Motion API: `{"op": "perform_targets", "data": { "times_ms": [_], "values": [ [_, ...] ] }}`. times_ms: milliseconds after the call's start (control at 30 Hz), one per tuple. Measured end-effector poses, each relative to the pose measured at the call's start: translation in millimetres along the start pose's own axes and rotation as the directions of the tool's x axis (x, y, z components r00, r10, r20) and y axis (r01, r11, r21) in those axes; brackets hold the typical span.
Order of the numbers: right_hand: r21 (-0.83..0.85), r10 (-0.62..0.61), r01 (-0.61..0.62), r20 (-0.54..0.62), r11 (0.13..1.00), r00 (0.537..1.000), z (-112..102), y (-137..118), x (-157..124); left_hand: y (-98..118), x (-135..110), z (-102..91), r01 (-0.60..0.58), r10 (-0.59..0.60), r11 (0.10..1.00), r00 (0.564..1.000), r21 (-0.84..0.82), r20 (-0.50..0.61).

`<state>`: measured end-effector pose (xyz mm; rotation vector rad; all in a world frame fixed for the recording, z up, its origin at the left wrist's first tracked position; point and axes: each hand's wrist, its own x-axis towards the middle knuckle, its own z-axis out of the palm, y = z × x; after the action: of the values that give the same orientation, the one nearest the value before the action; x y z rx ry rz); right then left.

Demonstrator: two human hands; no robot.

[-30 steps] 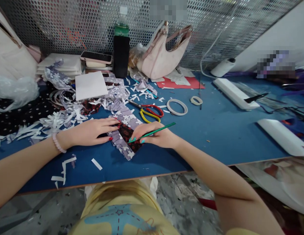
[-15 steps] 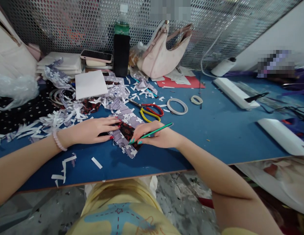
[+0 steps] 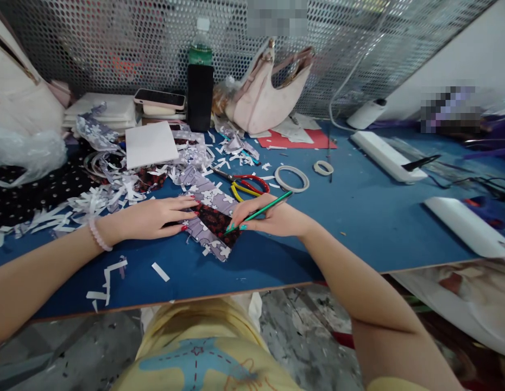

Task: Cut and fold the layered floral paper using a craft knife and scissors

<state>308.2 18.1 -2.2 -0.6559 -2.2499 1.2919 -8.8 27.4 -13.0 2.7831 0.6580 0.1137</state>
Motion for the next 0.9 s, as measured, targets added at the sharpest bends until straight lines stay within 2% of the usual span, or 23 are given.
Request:
{"op": "perform_targets", "data": {
  "times_ms": [133,300,433,567,900],
  "values": [
    [0.017,-0.027,0.027,-0.004,1.0,1.0,0.4,-1.7,-3.1,-0.4,-0.8,1.2,0.017,-0.017,1.0,1.0,-0.013,-0.009],
    [0.095,-0.084,0.088,-0.046,0.992,0.995,1.5,1.5,-3.5,-2.0,-1.4,1.6,-0.022,0.022,1.0,0.999,-0.003,-0.026],
    [0.098,-0.112,0.112,-0.005,0.989,0.994,7.0,2.9,0.3,-1.7,-1.4,0.4,-0.033,0.033,0.999,0.999,0.019,-0.021],
    [0.067,-0.101,0.1,0.013,0.993,0.995,9.7,4.4,2.7,-1.6,-1.4,-1.2,-0.04,0.04,0.999,0.999,0.028,-0.014],
    [0.05,-0.063,0.062,0.006,0.997,0.998,0.4,8.6,-2.1,0.0,-0.6,-1.5,-0.045,0.046,0.999,0.998,0.03,-0.037]
  ]
}}
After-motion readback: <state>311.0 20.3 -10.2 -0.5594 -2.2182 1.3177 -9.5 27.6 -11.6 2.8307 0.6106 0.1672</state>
